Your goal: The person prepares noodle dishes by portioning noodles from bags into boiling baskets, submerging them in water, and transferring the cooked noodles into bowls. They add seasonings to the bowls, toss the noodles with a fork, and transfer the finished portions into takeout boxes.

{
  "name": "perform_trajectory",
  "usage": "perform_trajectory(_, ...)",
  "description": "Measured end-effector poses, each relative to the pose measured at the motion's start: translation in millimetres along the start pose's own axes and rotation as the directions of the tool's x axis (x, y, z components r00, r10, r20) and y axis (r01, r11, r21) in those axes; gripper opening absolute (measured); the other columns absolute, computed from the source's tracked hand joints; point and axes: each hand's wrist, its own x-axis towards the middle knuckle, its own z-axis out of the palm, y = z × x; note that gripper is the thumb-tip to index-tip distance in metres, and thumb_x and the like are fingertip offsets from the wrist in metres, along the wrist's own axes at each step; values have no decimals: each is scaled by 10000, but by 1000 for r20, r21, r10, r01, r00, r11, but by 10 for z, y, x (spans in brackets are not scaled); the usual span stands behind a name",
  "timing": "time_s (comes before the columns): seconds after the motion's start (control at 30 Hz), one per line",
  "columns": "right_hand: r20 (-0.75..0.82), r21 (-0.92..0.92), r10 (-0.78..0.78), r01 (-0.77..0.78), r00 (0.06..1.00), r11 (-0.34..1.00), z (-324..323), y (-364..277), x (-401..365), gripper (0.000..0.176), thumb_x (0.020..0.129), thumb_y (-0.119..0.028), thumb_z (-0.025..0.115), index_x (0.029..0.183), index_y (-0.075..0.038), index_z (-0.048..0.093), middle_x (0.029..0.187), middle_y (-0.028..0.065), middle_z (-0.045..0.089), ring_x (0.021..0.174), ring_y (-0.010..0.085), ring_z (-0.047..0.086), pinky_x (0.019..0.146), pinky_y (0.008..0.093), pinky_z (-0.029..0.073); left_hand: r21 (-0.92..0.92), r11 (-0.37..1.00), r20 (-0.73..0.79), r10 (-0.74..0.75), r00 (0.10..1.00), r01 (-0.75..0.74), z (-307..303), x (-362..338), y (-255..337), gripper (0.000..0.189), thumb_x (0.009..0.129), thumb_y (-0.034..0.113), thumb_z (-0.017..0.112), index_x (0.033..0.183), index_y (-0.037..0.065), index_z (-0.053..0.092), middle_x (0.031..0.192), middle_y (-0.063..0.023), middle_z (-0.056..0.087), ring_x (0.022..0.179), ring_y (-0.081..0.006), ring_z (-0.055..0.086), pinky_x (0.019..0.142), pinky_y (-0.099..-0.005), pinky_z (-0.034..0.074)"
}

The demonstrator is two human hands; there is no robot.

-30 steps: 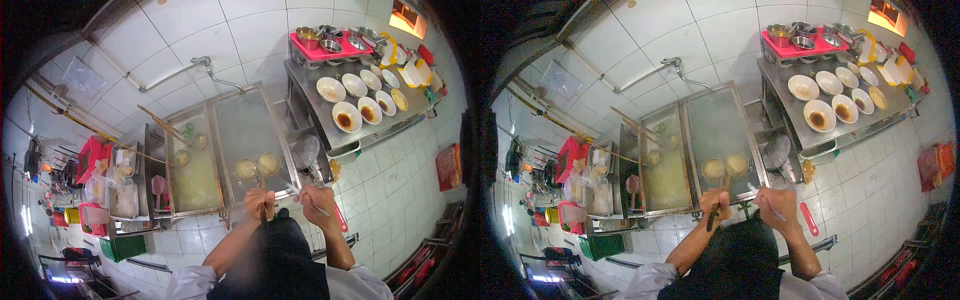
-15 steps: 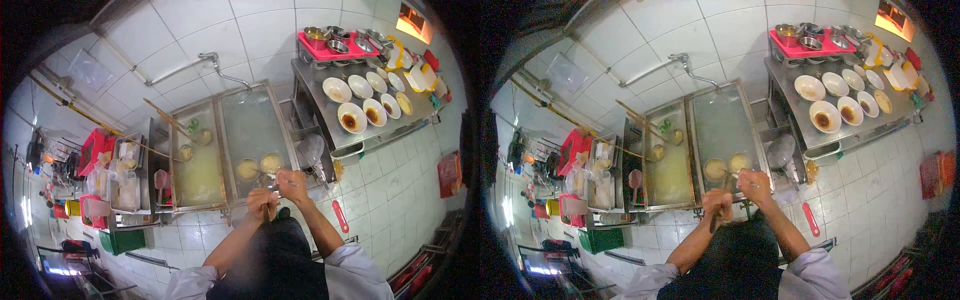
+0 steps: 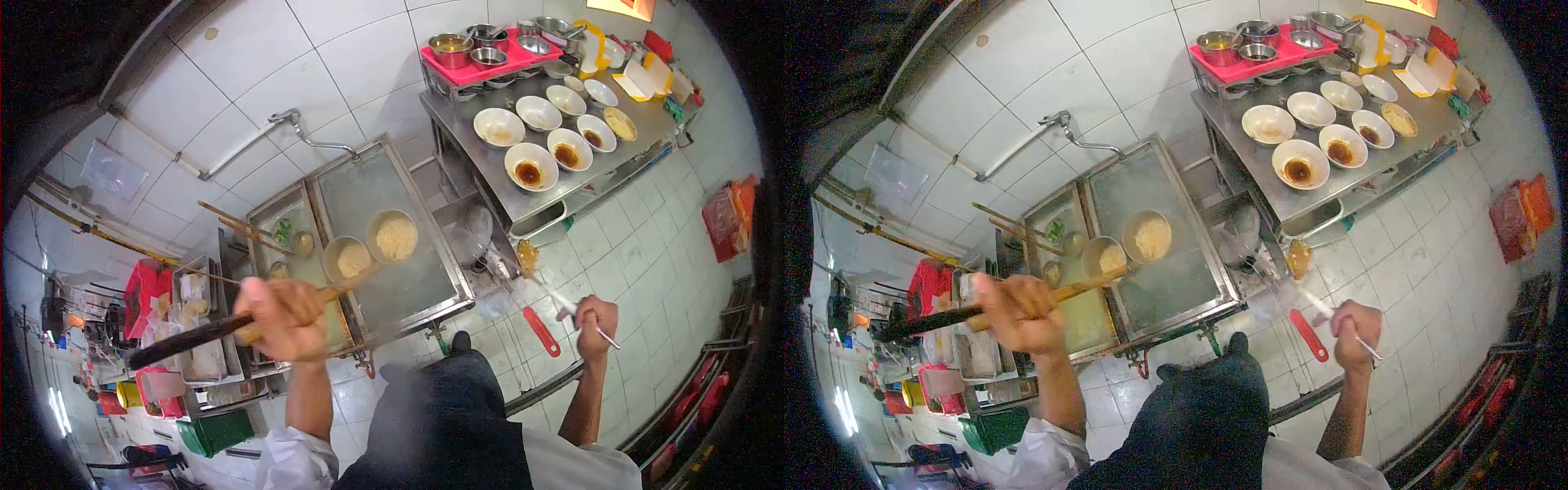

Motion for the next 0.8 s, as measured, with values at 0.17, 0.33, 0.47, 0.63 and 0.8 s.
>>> perform_trajectory(0.17, 49, -450, 168, -129, 985, 884, -183, 650, -158, 343, 904, -276, 521, 669, -28, 544, 525, 85, 565, 499, 187, 593, 512, 302, 454, -119, 987, 132, 127, 983, -111, 33, 348, 372, 341, 1016, 307, 346, 715, 148, 326, 426, 25, 234, 317, -63, 157, 285, -252, 125)
perform_trajectory(0.33, 224, -626, 290, -90, 930, 774, 153, 1026, -136, 149, 866, -229, 586, 886, -84, 617, 744, 164, 656, 642, 332, 634, 600, 367, 504, -92, 979, 36, 187, 982, -183, 275, 568, 722, 332, 1017, 309, 334, 734, 134, 333, 431, 25, 209, 328, -68, 139, 291, -243, 113)
perform_trajectory(0.47, 236, -312, 380, -301, 894, 901, 271, 1210, -134, 315, 784, -86, 709, 1081, -70, 603, 907, 123, 679, 793, 242, 668, 642, 345, 523, -98, 970, -12, 221, 975, -221, 262, 557, 751, 331, 1014, 304, 338, 745, 120, 397, 431, 26, 209, 332, -69, 134, 292, -235, 115)
perform_trajectory(0.63, 136, 42, 563, -573, 815, 818, 228, 1372, -384, 420, 780, -62, 724, 1172, -50, 573, 1060, 94, 659, 912, 170, 647, 741, 303, 537, -6, 985, -192, 167, 967, -171, 140, 437, 649, 332, 1012, 311, 349, 747, 124, 413, 427, 33, 225, 323, -68, 142, 294, -238, 110)
perform_trajectory(0.8, -64, -318, 519, -510, 852, 799, 387, 566, -548, 344, 823, -43, 653, 1160, -46, 584, 1099, 123, 653, 937, 211, 648, 761, 336, 529, -96, 993, -55, 58, 997, -63, -124, 224, 390, 319, 1001, 253, 407, 708, 137, 356, 432, 40, 227, 310, -59, 148, 293, -240, 112)
